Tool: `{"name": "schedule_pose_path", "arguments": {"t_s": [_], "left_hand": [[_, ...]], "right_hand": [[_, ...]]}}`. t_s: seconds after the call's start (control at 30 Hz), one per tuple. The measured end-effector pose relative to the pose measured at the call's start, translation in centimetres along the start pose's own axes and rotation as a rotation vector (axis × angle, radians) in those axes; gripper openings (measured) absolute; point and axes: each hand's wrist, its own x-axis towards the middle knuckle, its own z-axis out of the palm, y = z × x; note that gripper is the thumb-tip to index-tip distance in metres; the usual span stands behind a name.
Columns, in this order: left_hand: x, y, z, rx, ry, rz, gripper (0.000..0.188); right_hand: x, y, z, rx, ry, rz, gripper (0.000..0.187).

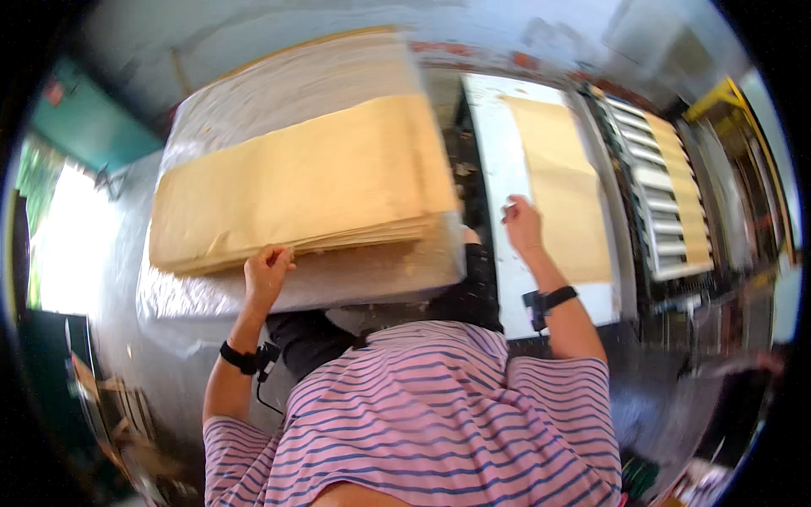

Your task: The person picks up thin veneer sheets from a stack, places them onto a conveyor belt for processing, and repeats this action with multiple sheets.

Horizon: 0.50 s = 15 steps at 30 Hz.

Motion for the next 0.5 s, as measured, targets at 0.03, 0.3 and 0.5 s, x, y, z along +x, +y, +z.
{"name": "schedule_pose_path", "arguments": {"t_s": [0.03, 0.3, 0.5], "left_hand": [[-0.3, 1.4, 2.2, 0.157, 0.025, 0.295, 0.017], [0.4, 8.1, 12.3, 0.514, -0.159, 0.806, 0.023], [0.3, 9.6, 15.5, 0.526, -0.254, 0.785, 0.02]], "right_hand": [[-2.0, 2.5, -0.4, -0.198, -0.031, -0.022, 0.021], [-18.5, 10.7, -3.0, -0.613, -0.127, 0.208, 0.033], [-18.9, 13.4, -4.4, -0.715, -0.106, 0.291, 0.043]]}}
